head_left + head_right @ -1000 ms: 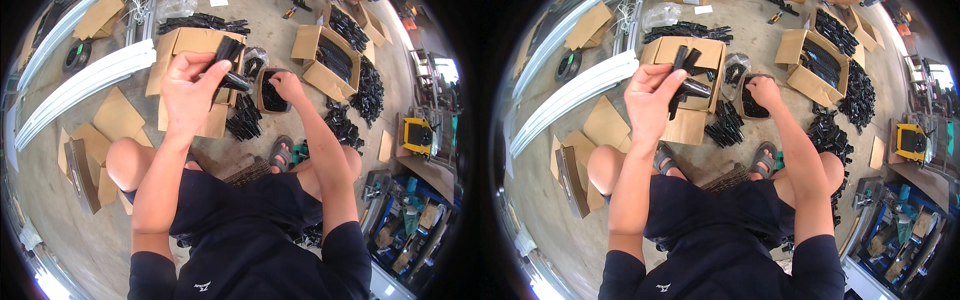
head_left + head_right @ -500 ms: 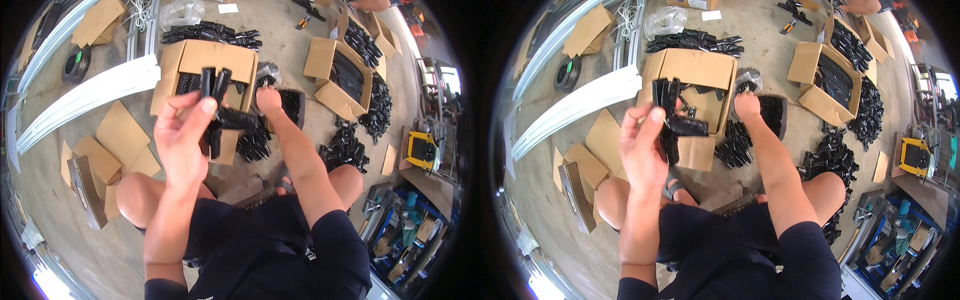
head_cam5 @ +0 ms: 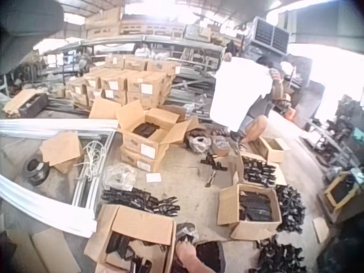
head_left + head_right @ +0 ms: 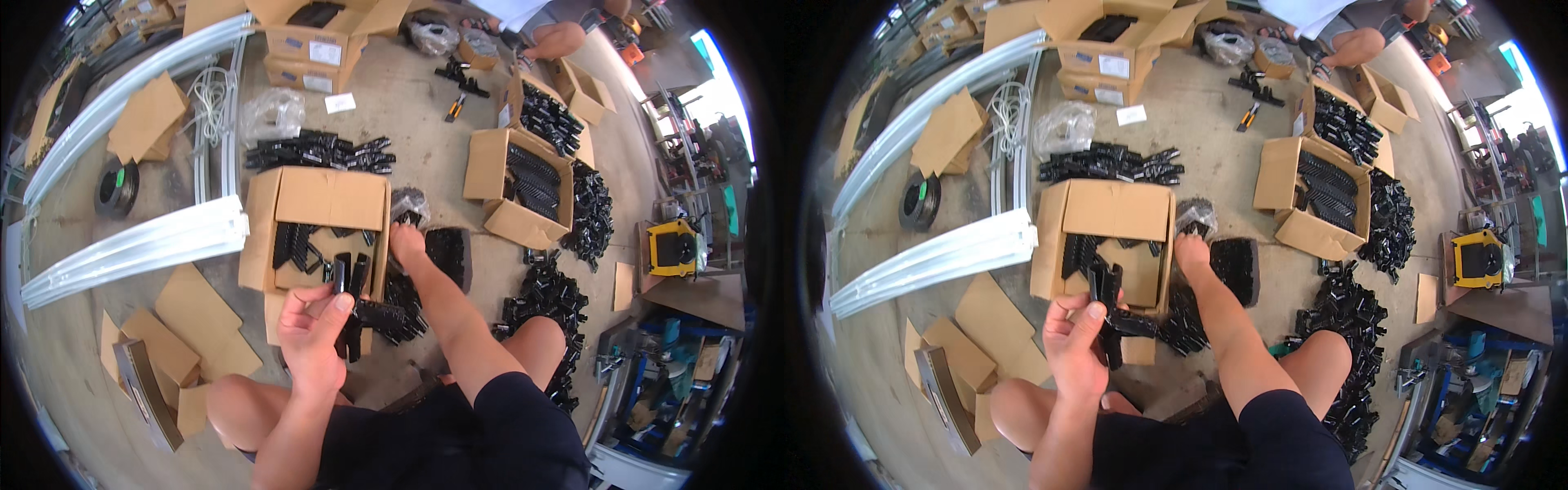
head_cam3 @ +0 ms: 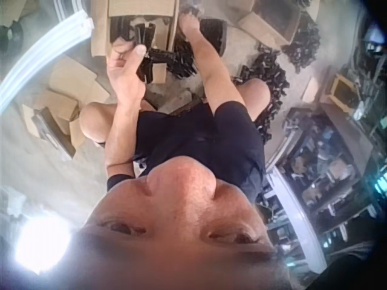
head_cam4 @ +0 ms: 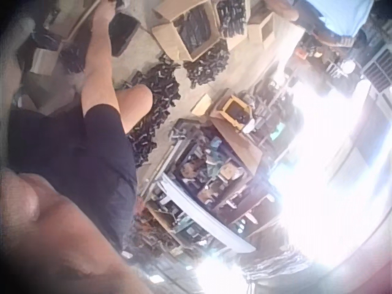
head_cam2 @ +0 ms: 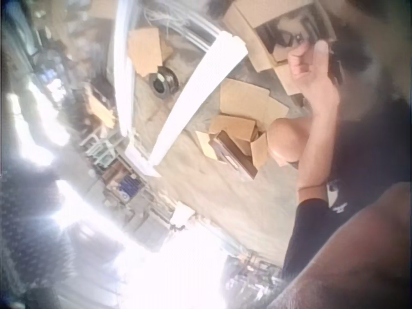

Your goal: The person sits on the floor and repeatedly picks up small black plastic components from a cardboard box. They connect two pieces together by hand, inspect the assembly, and place the finished unit into a separate box. The process is repeated continuously throughout the clip.

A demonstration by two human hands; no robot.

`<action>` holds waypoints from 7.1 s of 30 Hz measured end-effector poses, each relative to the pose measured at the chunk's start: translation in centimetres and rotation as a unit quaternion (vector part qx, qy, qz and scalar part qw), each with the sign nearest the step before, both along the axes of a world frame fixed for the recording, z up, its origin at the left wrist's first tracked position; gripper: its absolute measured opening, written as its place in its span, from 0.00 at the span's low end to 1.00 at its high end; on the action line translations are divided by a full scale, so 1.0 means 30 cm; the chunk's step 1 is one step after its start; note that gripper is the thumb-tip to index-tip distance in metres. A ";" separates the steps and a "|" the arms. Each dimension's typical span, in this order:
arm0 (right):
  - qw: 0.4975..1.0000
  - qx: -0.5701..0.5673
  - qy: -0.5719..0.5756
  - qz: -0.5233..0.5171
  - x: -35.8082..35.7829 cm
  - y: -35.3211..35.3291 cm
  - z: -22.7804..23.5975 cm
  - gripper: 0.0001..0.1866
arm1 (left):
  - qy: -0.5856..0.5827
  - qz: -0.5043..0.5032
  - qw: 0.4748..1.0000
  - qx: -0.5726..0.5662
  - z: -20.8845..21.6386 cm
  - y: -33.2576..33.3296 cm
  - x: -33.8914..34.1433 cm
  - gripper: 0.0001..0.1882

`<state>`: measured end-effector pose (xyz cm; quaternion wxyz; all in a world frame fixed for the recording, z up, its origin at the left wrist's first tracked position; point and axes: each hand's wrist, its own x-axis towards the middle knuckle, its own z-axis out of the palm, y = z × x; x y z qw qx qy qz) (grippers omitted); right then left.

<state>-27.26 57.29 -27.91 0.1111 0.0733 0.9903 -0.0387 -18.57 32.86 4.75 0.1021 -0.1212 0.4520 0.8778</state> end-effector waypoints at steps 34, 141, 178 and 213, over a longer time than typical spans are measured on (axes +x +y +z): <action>0.689 -0.691 0.168 -0.139 0.437 -0.051 1.155 0.09 | 0.079 -0.048 0.994 0.050 -0.051 0.126 0.083 0.05; 0.768 -0.582 0.265 -0.037 0.479 -0.123 1.121 0.06 | 0.186 0.000 0.979 -0.089 -0.041 0.191 0.118 0.08; 0.773 -0.577 0.261 0.014 0.465 -0.118 1.082 0.06 | 0.171 -0.019 0.985 -0.023 -0.079 0.172 0.110 0.09; 0.801 -0.567 0.192 -0.019 0.453 -0.098 1.091 0.07 | 0.124 -0.004 0.992 0.009 -0.102 0.189 0.093 0.09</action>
